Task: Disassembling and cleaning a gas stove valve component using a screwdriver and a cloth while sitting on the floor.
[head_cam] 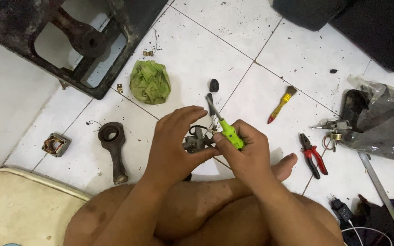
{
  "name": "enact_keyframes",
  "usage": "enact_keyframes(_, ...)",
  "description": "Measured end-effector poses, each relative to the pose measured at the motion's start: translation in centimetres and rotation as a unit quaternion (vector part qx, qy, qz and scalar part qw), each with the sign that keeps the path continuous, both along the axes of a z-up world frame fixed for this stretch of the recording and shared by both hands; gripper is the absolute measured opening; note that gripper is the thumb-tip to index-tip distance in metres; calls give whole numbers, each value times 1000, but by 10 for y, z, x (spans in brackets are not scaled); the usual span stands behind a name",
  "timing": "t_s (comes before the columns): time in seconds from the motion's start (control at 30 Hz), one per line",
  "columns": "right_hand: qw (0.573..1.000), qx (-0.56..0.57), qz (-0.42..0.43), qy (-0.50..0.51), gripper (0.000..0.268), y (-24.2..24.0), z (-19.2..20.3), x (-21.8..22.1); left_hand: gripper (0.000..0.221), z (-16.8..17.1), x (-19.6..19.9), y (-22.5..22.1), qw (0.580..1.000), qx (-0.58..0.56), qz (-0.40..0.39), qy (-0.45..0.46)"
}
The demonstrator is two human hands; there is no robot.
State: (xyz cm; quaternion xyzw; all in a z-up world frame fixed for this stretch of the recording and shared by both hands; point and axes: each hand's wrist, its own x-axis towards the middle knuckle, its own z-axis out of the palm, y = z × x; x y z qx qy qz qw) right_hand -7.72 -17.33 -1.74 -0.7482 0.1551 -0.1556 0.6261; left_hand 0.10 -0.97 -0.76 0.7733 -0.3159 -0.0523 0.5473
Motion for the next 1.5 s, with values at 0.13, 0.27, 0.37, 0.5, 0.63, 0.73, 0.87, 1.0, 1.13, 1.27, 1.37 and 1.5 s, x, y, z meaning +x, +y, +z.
enact_keyframes(0.13,1000,-23,-3,-3,24,-2,0,-1,53,-2,-2,2,998,20,4,-55)
enact_keyframes(0.27,999,-44,-3,-7,25,-10,4,3,27,3,2,4,997,-34,-50,37)
enact_keyframes(0.37,999,-50,17,-2,24,-12,2,1,50,7,5,10,987,-47,-109,111)
enact_keyframes(0.5,998,-18,56,9,19,-7,7,-1,48,1,5,10,982,-32,-148,115)
enact_keyframes(0.63,996,21,90,7,16,-11,-2,1,46,-3,12,12,969,-87,-172,153)
enact_keyframes(0.73,995,53,82,-10,14,-22,-6,6,50,-11,21,14,957,-107,-147,226)
enact_keyframes(0.87,984,139,98,-47,17,-30,-23,12,61,-30,27,15,917,6,-180,356)
enact_keyframes(1.0,984,152,89,-40,19,-28,-27,23,33,-29,10,2,880,-113,-193,419)
enact_keyframes(1.13,991,122,12,48,28,-34,-41,33,41,-37,4,1,801,-292,-87,516)
enact_keyframes(1.27,901,-209,150,349,36,-44,-115,36,25,-24,23,14,794,-367,35,483)
enact_keyframes(1.37,879,-258,164,366,40,-25,-131,38,28,-26,30,24,772,-386,92,496)
enact_keyframes(1.5,856,-343,182,341,35,-15,-102,42,36,-27,35,20,746,-395,148,515)
